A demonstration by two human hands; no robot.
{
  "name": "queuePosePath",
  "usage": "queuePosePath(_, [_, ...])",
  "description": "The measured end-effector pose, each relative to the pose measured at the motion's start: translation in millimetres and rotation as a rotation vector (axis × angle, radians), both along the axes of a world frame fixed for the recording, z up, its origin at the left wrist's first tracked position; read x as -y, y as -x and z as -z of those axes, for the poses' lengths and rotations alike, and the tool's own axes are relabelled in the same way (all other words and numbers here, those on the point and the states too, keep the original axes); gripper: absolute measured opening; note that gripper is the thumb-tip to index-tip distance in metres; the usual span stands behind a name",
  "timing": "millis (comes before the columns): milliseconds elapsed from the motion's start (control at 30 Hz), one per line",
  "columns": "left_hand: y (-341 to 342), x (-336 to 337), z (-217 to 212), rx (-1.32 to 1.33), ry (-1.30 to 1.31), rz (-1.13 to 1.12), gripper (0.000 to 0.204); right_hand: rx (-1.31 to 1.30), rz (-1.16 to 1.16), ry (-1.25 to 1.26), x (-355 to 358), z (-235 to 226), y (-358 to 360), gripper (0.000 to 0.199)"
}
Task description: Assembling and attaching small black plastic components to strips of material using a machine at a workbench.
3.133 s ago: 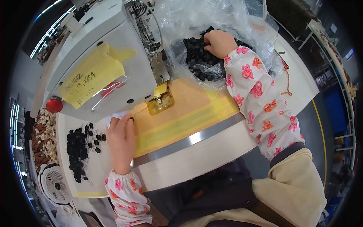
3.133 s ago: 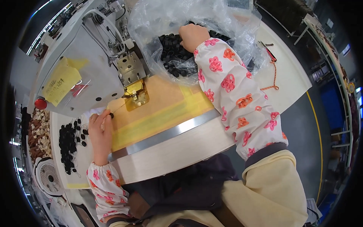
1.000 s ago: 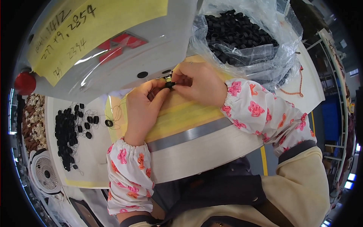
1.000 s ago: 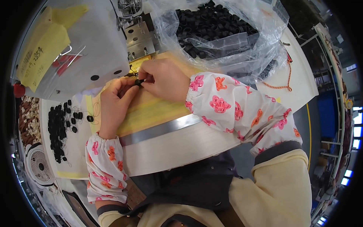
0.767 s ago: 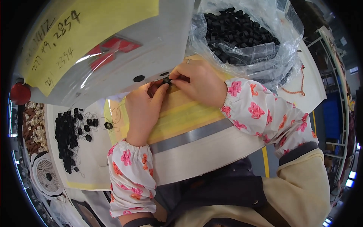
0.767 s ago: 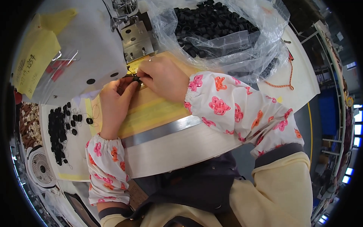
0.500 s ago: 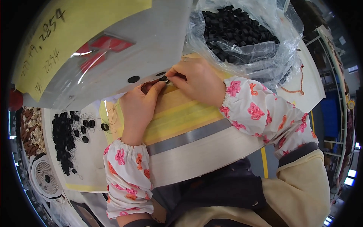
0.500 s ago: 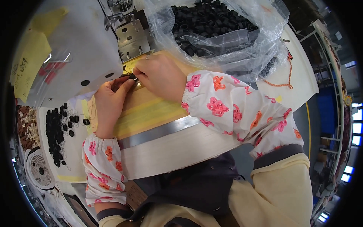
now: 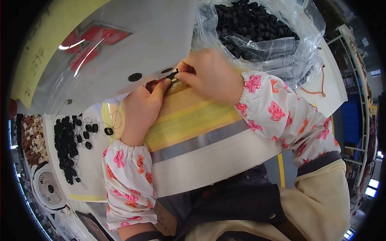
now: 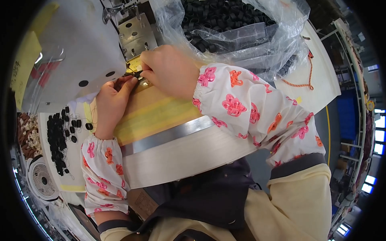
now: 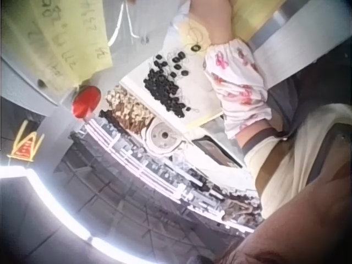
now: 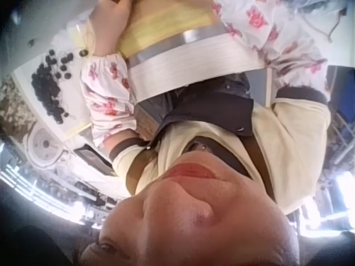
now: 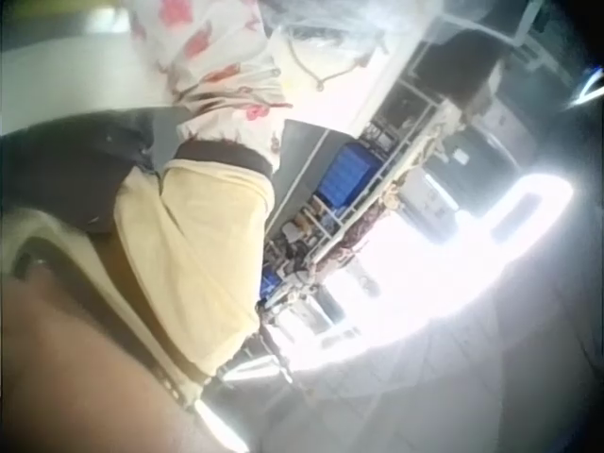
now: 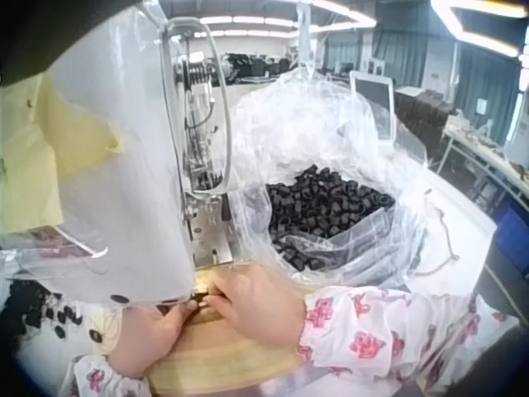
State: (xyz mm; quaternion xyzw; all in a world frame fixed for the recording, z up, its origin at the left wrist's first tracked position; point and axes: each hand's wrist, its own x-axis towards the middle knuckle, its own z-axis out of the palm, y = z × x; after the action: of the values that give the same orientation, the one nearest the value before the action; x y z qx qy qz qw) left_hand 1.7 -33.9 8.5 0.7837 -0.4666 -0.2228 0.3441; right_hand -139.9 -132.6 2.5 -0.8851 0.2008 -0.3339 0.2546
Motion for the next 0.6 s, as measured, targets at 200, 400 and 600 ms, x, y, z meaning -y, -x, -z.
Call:
queuePosePath(200, [-1.8,1.4,4.5,0.053,0.027,0.045,0.030,-0.068,0.011,-0.006,6.5,0.2,-0.2,0.013])
queuePosePath(400, [-5.6,-1.7,8.7,0.044,0.064,0.033,0.028,-0.095,0.009,-0.003,6.2,2.7,-4.1,0.014])
queuePosePath(600, [-0.3,2.3,4.9,0.006,0.103,0.038,0.027,-0.097,0.001,-0.023,9.3,-1.5,-0.4,0.016])
